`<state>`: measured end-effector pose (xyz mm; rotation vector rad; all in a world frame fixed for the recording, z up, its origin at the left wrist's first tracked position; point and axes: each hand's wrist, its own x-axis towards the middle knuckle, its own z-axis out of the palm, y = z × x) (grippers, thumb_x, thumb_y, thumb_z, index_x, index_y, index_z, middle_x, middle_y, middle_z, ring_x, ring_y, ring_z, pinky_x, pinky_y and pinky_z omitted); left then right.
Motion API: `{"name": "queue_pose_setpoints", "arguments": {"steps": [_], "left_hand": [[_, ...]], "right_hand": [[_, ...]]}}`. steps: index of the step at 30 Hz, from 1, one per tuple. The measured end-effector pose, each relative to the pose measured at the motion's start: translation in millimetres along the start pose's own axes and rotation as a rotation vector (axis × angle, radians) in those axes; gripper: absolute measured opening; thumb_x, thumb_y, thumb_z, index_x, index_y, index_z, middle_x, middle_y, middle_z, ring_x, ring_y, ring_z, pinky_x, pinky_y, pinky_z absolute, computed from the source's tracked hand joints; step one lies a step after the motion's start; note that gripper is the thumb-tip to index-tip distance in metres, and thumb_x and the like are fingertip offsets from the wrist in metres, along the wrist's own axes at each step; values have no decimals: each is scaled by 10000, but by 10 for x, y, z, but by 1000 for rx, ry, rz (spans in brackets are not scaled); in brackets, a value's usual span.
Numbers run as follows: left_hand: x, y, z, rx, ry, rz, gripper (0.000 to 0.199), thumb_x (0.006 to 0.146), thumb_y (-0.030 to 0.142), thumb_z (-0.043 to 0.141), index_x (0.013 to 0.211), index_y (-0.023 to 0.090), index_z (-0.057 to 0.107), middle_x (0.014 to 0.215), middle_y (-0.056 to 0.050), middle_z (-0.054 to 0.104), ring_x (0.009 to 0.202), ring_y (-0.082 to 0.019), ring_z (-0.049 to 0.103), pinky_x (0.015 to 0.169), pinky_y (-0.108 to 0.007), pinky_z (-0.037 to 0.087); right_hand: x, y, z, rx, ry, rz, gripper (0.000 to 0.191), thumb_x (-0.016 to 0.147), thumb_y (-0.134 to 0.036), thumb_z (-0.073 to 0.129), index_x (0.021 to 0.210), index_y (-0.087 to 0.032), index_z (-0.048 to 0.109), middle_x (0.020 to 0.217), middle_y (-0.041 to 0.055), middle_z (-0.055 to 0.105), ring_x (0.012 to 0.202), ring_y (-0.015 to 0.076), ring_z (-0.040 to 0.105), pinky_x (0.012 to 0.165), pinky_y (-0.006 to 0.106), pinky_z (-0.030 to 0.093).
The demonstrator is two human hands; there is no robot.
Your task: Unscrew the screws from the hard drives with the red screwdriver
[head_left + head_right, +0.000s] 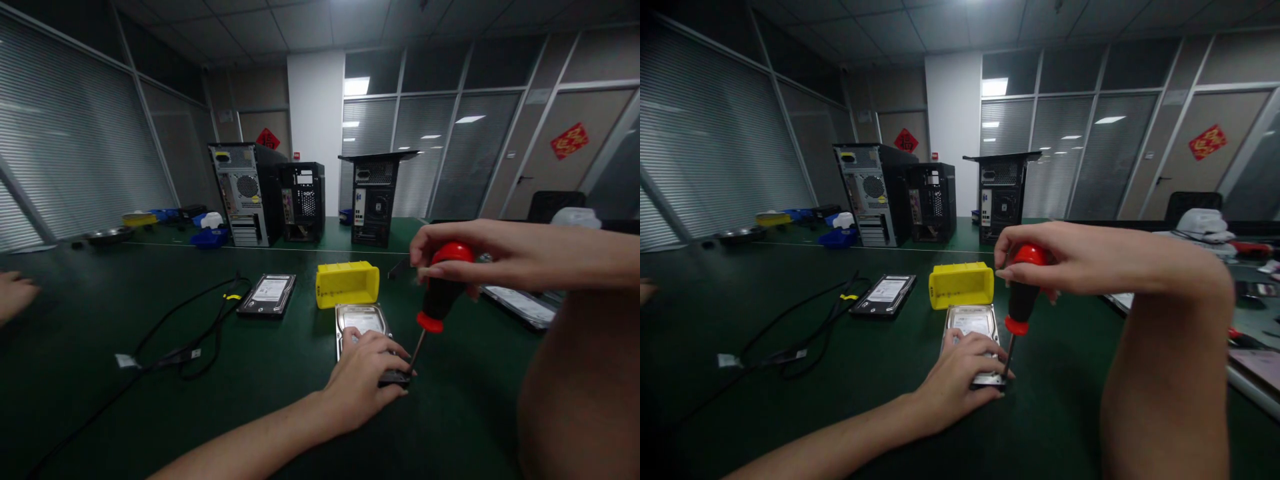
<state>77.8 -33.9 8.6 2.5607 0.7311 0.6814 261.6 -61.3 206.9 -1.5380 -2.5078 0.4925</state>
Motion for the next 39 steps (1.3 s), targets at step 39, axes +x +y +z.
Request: {"name": "queue_pose_setpoints", "arguments": {"steps": [39], "left_hand": [[17, 29, 46, 72, 47, -20, 156, 818, 349, 653, 960, 286, 665, 1126, 32, 630, 1083, -202, 500, 930, -412, 214]], "right_hand": [[-31, -98, 7, 72, -82, -186, 275, 823, -375, 542, 996, -160, 545, 995, 56, 614, 857, 142, 620, 733, 219, 499]]}}
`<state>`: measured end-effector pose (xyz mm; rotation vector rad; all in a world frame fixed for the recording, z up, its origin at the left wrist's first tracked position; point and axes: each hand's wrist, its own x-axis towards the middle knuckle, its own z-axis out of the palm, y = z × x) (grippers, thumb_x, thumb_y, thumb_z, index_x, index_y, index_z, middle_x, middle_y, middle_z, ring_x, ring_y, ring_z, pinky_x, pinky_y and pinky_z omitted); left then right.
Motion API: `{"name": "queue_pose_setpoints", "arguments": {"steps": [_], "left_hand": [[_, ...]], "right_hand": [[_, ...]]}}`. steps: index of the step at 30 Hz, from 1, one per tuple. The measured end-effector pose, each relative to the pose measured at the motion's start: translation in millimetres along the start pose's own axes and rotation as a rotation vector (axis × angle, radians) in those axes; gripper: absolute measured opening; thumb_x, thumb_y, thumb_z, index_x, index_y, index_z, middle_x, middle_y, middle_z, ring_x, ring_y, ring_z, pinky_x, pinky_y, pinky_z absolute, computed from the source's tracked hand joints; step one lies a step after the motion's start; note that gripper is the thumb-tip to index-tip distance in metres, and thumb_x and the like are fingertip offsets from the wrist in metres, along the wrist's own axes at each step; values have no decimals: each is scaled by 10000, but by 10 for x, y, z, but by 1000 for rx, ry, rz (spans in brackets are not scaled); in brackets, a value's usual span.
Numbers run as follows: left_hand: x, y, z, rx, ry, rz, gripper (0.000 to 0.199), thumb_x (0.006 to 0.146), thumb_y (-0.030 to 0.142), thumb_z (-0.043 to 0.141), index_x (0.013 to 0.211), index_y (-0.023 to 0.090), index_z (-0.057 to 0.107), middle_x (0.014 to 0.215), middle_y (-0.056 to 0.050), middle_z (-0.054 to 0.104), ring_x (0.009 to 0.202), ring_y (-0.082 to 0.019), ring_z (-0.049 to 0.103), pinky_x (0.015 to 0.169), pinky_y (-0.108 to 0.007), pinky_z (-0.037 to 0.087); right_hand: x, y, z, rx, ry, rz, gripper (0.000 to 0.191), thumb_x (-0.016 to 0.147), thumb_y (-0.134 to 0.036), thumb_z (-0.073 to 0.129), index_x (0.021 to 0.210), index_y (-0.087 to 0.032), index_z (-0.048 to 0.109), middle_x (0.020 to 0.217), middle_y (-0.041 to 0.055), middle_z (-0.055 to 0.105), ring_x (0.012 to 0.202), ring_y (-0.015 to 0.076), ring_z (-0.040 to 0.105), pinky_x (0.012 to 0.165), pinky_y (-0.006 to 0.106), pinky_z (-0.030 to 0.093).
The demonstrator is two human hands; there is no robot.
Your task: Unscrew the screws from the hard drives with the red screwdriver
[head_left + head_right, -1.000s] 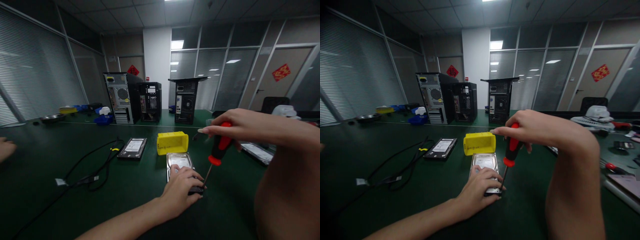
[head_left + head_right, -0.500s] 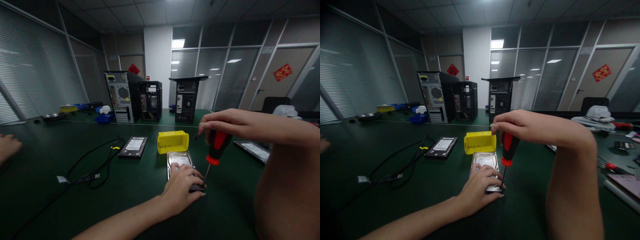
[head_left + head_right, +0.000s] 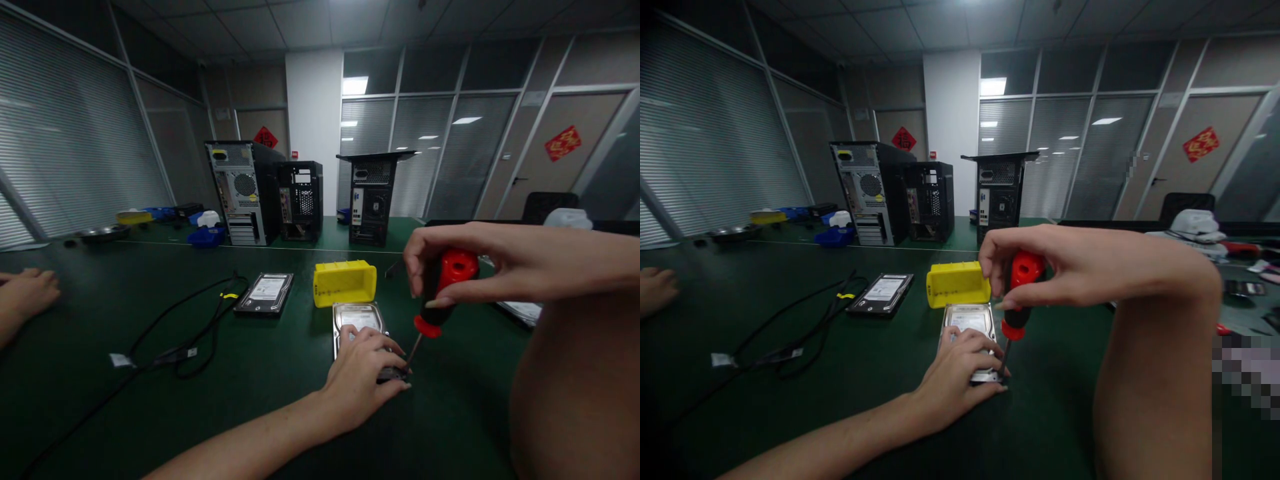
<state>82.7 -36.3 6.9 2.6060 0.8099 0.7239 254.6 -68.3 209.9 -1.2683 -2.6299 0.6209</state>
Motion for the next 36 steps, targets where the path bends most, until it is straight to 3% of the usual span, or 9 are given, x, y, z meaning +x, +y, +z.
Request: {"name": "queue_pose_setpoints", "arguments": {"steps": [5, 8, 12, 16, 20, 25, 28, 31, 36], "left_hand": [[6, 6, -6, -6, 1, -2, 154, 815, 344, 655, 954, 280, 668, 1127, 23, 629, 1080, -216, 503, 933, -419, 219], [3, 5, -6, -20, 10, 1, 148, 813, 336, 658, 949, 276, 669, 1118, 14, 634, 1076, -217, 504, 929, -421, 216], [-4, 4, -7, -31, 22, 11, 149, 807, 321, 669, 949, 274, 665, 1108, 10, 642, 1071, -217, 506, 914, -421, 212], [-1, 4, -1, -29, 28, 13, 143, 807, 320, 672, 940, 270, 665, 1098, 16, 643, 1066, -212, 510, 909, -419, 209], [1, -6, 16, -21, 29, 16, 149, 806, 329, 672, 943, 272, 662, 1107, 24, 635, 1066, -206, 513, 912, -416, 209], [-8, -24, 29, -21, 35, 20, 153, 807, 332, 670, 952, 284, 661, 1107, 30, 631, 1071, -204, 509, 923, -419, 206], [-10, -17, 20, -18, 33, 15, 148, 805, 331, 673, 946, 288, 662, 1103, 36, 629, 1072, -203, 505, 924, -423, 204], [-4, -3, 4, -17, 25, 12, 141, 810, 330, 667, 943, 283, 663, 1104, 32, 629, 1075, -205, 504, 917, -427, 205], [4, 3, -4, -20, 27, 10, 139, 807, 321, 673, 939, 280, 664, 1099, 28, 630, 1076, -206, 506, 911, -429, 206]], "right_hand": [[60, -43, 6, -57, -19, 9, 240, 777, -371, 594, 888, -159, 602, 891, 36, 636, 754, 139, 622, 628, 210, 482], [56, -25, 14, -39, -16, 37, 274, 759, -352, 615, 962, -172, 580, 888, 34, 637, 749, 143, 627, 602, 204, 482], [-18, -20, 27, -8, 23, 7, 345, 764, -314, 614, 1060, -175, 504, 992, 48, 613, 840, 140, 620, 685, 189, 492], [-40, -19, 11, 104, -40, -83, 274, 824, -290, 545, 1061, -166, 486, 1028, 48, 593, 920, 129, 599, 773, 181, 480], [33, 10, -15, 52, -96, -103, 259, 820, -327, 564, 1000, -146, 524, 996, 51, 593, 890, 133, 604, 770, 207, 482], [88, 60, 2, -23, -30, -13, 282, 808, -375, 570, 994, -164, 544, 953, 48, 601, 813, 151, 608, 677, 236, 481], [78, 86, 3, -14, 4, -46, 355, 775, -356, 616, 1058, -181, 493, 978, 43, 588, 845, 150, 605, 720, 237, 484], [61, 94, -16, 47, -39, -119, 359, 797, -313, 596, 1089, -170, 444, 1044, 60, 572, 930, 146, 591, 799, 232, 478], [65, 117, -41, 63, -53, -120, 318, 803, -306, 590, 1070, -172, 480, 1048, 56, 577, 953, 149, 590, 825, 240, 475]]}}
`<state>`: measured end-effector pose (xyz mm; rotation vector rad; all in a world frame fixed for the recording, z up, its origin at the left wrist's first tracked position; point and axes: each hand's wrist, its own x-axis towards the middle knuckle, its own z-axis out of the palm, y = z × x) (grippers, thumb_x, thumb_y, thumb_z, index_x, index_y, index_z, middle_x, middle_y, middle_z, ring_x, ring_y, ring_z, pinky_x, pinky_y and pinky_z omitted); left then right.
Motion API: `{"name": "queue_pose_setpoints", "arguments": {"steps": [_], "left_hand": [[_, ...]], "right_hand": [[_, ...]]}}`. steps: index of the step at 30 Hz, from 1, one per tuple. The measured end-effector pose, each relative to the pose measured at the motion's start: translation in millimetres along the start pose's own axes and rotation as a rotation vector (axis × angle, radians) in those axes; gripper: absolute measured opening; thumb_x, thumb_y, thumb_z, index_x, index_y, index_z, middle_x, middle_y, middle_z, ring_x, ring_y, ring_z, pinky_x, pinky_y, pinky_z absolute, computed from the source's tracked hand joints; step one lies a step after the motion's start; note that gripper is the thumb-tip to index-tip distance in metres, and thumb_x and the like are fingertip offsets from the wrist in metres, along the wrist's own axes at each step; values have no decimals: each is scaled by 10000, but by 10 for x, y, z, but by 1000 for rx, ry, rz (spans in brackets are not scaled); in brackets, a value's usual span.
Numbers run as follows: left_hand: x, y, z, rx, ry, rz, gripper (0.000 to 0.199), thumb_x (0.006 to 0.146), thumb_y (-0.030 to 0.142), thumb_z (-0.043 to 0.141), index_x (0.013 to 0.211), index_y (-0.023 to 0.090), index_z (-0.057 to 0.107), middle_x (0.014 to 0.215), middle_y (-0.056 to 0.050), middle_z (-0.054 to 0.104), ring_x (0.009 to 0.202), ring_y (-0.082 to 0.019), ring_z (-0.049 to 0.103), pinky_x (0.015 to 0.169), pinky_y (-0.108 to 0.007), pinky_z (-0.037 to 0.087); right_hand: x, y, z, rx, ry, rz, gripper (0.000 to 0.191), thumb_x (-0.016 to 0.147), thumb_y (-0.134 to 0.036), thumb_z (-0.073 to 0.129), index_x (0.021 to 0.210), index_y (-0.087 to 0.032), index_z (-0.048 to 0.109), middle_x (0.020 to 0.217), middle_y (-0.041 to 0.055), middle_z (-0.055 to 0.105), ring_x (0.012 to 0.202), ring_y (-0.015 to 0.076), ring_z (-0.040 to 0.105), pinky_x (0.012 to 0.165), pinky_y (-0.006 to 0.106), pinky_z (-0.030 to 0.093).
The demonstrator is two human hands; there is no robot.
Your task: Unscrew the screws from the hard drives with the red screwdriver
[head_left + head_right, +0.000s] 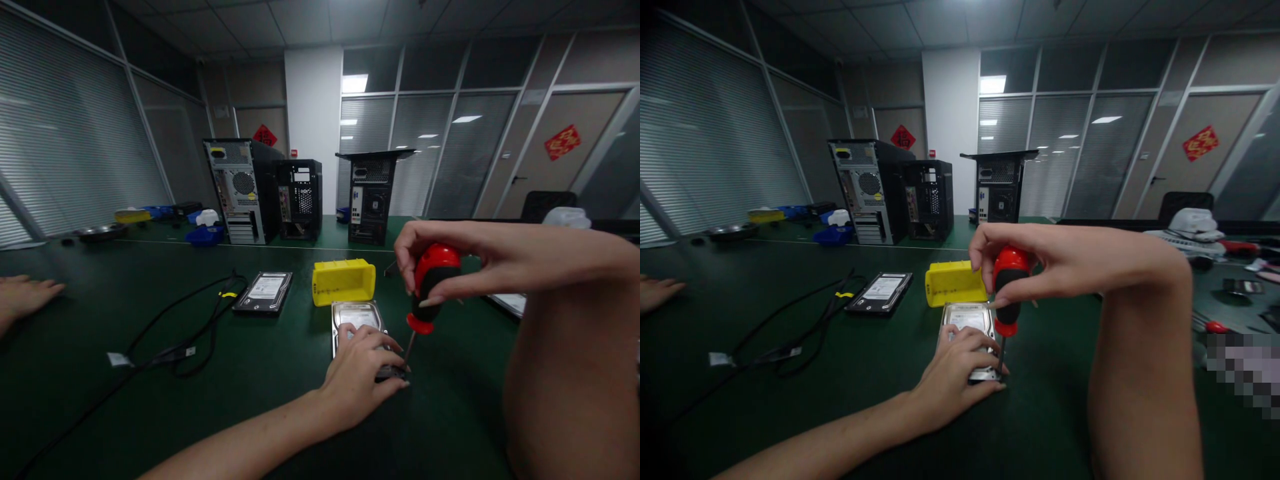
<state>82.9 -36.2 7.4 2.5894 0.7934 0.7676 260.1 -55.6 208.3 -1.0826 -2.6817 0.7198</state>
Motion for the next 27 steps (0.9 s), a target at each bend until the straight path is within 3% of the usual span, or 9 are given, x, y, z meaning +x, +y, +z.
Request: {"name": "queue_pose_setpoints", "arguments": {"steps": [5, 8, 13, 19, 27], "left_hand": [[-14, -1, 11, -1, 6, 4, 141, 809, 322, 670, 944, 280, 661, 1097, 34, 630, 1069, -203, 510, 913, -430, 208], [-16, -2, 17, 7, 9, 3, 144, 807, 320, 673, 943, 276, 659, 1109, 30, 625, 1077, -207, 506, 920, -436, 204], [-1, -6, 23, 18, 14, 11, 154, 803, 319, 678, 950, 279, 654, 1123, 31, 619, 1083, -211, 499, 921, -437, 209], [-1, 1, 15, 28, 2, 7, 168, 807, 323, 673, 968, 282, 650, 1159, 24, 604, 1108, -217, 484, 920, -440, 218], [3, -6, 3, 41, -27, 0, 188, 818, 331, 659, 1002, 299, 643, 1182, 26, 590, 1125, -223, 473, 931, -445, 218]], "right_hand": [[34, 58, 17, -75, 68, 139, 349, 790, -372, 594, 1086, -204, 516, 1030, 41, 593, 854, 152, 617, 711, 243, 495], [51, 100, 20, -148, 123, 186, 469, 739, -426, 637, 1140, -231, 492, 1010, 37, 594, 818, 163, 609, 654, 249, 491], [23, 119, 7, -189, 171, 171, 689, 620, -463, 727, 1206, -255, 431, 1070, 37, 575, 903, 186, 586, 733, 269, 495], [-70, 7, 29, -207, 138, 156, 486, 779, -434, 573, 1177, -211, 407, 1112, 72, 549, 858, 168, 579, 703, 264, 496], [43, 67, 5, -211, 110, 160, 321, 808, -450, 536, 1002, -195, 538, 973, 48, 598, 798, 157, 582, 645, 253, 468]]}}
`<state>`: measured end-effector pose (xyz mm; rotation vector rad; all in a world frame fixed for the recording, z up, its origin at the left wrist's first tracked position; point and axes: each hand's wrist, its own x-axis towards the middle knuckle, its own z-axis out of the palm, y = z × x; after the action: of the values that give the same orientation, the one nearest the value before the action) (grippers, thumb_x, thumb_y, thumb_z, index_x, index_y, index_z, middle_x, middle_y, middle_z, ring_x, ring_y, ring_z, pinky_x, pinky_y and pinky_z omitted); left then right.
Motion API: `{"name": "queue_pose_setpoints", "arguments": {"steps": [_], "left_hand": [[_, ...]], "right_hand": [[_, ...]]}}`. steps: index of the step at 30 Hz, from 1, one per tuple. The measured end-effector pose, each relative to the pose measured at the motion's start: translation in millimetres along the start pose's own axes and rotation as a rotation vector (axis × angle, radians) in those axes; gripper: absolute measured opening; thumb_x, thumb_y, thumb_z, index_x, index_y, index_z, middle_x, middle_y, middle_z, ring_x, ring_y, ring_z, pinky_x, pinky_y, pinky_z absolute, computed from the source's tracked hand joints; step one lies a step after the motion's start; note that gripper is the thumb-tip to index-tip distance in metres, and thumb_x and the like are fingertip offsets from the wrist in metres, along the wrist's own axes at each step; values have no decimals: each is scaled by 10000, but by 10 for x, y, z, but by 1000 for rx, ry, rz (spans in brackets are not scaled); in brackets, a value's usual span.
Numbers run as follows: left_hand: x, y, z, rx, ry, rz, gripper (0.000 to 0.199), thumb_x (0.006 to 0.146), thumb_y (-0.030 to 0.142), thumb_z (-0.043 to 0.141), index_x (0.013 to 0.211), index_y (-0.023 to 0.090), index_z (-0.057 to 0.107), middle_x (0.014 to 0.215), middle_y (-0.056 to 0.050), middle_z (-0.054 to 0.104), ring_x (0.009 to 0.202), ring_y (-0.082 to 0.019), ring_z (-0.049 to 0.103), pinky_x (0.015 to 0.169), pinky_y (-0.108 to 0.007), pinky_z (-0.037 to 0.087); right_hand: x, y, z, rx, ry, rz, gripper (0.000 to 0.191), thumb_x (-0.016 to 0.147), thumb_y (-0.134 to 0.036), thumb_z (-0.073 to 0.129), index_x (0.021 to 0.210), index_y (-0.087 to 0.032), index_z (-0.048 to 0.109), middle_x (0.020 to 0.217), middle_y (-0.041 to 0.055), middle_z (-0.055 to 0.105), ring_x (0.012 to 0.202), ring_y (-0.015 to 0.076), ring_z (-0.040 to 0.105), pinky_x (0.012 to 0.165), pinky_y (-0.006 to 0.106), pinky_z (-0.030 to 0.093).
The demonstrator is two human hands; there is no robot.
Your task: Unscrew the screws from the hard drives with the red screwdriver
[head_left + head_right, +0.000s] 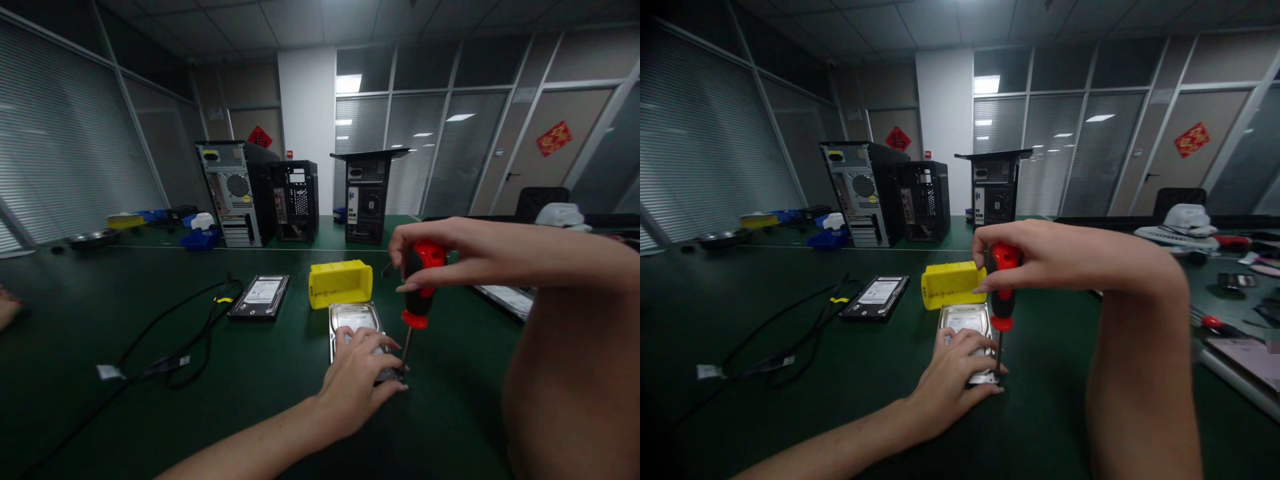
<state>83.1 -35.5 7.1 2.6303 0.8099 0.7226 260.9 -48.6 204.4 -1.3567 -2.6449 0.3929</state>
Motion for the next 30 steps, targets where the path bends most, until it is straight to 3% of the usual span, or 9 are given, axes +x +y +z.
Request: {"name": "queue_pose_setpoints", "arguments": {"steps": [8, 18, 24, 30], "left_hand": [[8, 11, -13, -6, -15, -5, 195, 821, 334, 654, 1012, 292, 644, 1186, 23, 587, 1131, -225, 468, 934, -442, 217], [11, 18, -14, -23, -7, -9, 219, 812, 340, 664, 1025, 299, 640, 1186, 20, 591, 1125, -232, 469, 932, -453, 209], [19, 27, -14, -13, 0, -10, 208, 813, 331, 665, 1016, 293, 647, 1189, 10, 592, 1114, -240, 468, 912, -446, 214], [14, 6, 1, 0, -8, -9, 210, 820, 357, 651, 1022, 301, 643, 1192, 18, 589, 1117, -235, 469, 914, -445, 212]], "right_hand": [[-17, 145, -7, -18, 47, 15, 558, 725, -450, 636, 1196, -211, 453, 1088, 77, 586, 868, 193, 586, 687, 279, 480], [-41, 124, -49, 15, -45, -24, 334, 807, -411, 563, 1083, -227, 528, 1021, 36, 593, 872, 171, 588, 718, 272, 470], [-52, 84, -38, -14, 6, -53, 451, 800, -438, 571, 1188, -235, 464, 1102, 59, 564, 928, 184, 570, 723, 266, 462], [-42, 96, -34, 60, -65, -110, 259, 841, -342, 529, 1062, -208, 547, 1004, 47, 597, 862, 166, 582, 688, 247, 461]]}}
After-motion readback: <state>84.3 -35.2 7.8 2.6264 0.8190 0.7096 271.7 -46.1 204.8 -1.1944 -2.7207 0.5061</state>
